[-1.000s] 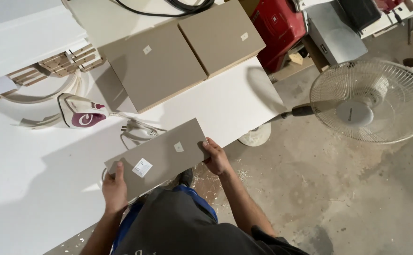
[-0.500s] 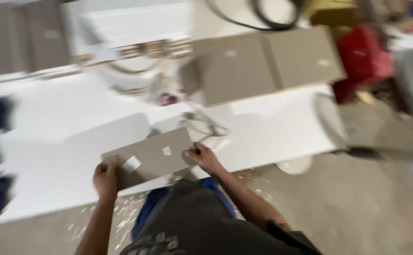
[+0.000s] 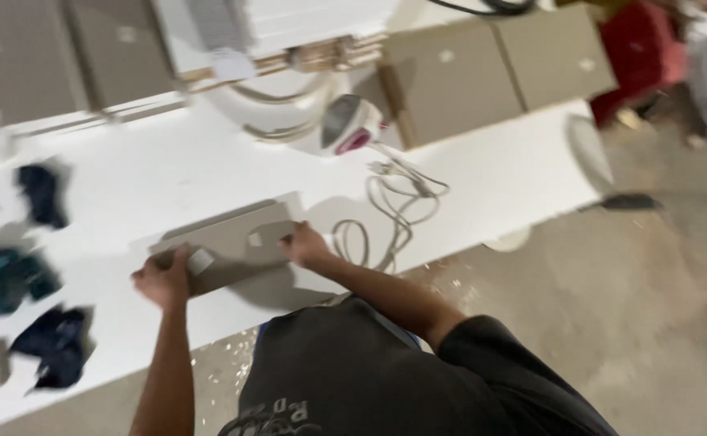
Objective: Stacking and organizing flat wooden panels on a workbench
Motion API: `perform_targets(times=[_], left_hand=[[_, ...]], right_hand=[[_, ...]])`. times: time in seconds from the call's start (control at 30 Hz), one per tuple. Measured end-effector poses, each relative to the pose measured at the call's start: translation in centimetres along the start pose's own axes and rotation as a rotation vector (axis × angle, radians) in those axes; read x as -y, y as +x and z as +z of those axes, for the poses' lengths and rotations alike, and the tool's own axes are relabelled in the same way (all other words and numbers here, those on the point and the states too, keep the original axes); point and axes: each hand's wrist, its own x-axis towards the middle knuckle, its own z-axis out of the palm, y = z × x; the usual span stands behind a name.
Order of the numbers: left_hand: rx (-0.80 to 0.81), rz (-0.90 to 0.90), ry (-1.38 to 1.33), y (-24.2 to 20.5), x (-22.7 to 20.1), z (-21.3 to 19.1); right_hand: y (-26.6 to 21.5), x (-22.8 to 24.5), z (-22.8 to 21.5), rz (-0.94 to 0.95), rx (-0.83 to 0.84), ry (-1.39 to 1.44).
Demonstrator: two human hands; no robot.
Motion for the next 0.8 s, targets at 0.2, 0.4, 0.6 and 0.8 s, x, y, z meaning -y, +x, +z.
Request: perform_targets(times=[0.2,0.4,0.6,0.8], left_hand=[[-0.335,0.42,0.069,0.1,3.7,3.7],[-0.343,0.47,0.199,-0.3,4.2,4.6],[-0.452,0.512,0.195,-7.5,-8.3,0.3],[-0.331,0.861,-0.132,-18.9,-15.4,11.8]], right_hand=[[2.7,-0.8,1.0,0.17,0.129,-0.032],[2.8,-2.2,-0.6,0.09,0.21,-0.206],[-2.1,-10.3,-7.7,-0.069,0.199,0.191],[-8.9,-36.1,-17.4,0.177,-0.115,0.719]])
